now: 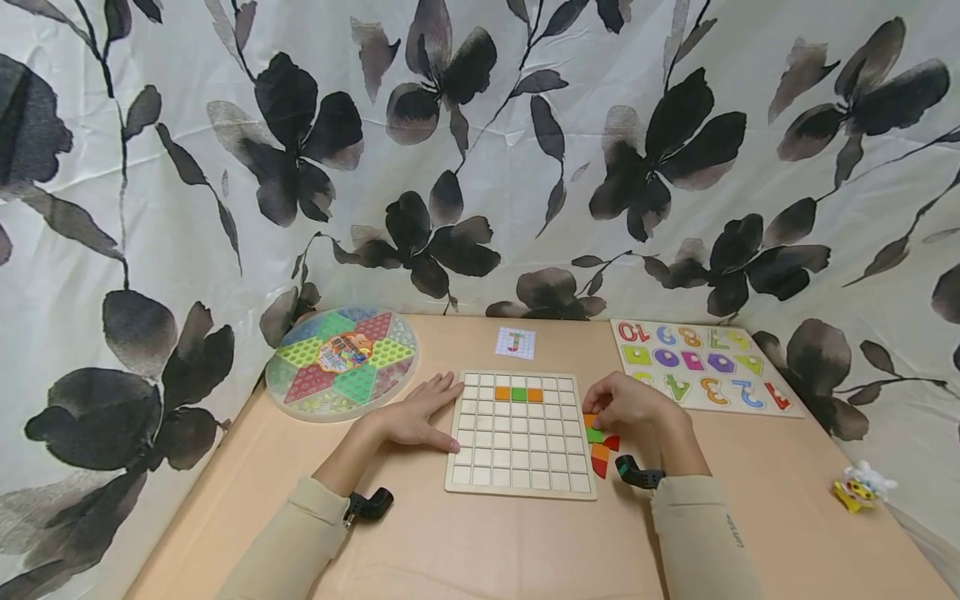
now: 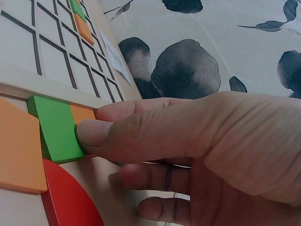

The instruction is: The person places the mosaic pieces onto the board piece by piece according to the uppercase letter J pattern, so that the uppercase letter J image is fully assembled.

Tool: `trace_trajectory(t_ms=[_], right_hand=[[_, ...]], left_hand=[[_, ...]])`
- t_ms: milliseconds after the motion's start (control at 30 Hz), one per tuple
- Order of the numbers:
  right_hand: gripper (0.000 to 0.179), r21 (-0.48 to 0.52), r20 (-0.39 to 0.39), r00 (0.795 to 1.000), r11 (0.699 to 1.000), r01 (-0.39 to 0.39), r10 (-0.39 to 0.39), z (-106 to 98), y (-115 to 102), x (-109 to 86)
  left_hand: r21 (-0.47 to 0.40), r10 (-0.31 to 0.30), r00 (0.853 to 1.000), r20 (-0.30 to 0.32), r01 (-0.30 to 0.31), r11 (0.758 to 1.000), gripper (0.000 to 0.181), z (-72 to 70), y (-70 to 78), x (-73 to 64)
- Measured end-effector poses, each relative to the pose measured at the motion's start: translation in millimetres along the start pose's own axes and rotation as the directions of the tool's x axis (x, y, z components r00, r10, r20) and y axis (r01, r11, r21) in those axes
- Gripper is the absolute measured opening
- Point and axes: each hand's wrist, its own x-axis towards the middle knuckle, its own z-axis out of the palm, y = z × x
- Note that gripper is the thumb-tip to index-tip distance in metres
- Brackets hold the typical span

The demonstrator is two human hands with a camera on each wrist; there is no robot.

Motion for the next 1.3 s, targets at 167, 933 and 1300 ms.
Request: trace_trajectory(t_ms=[167,933,1300], right_hand=[[0.016,-0.005,-0.006,1.000,1.000,-0.013,0.013,0.6,1.6,1.7],[0.014,-0.038,-0.027,0.999,0.998,0.043,-0.044,0.1,0.9,1.1],[0.010,-0.025,-0.063,0.998,0.999,0.028,-0.029,0.2,4.3,2.2]], left_hand=[[-0.001,0.001,1.000,0.000,-0.001,1.000,0.112,-0.2,0.6,-0.2],[-0.003,0.006,1.000,0.002,-0.006,1.000,0.112,-0.1,-0.2,-0.4],[0.000,0.006,1.000,0.002,-0.006,1.000,0.112,0.4,-0.3,0.0]])
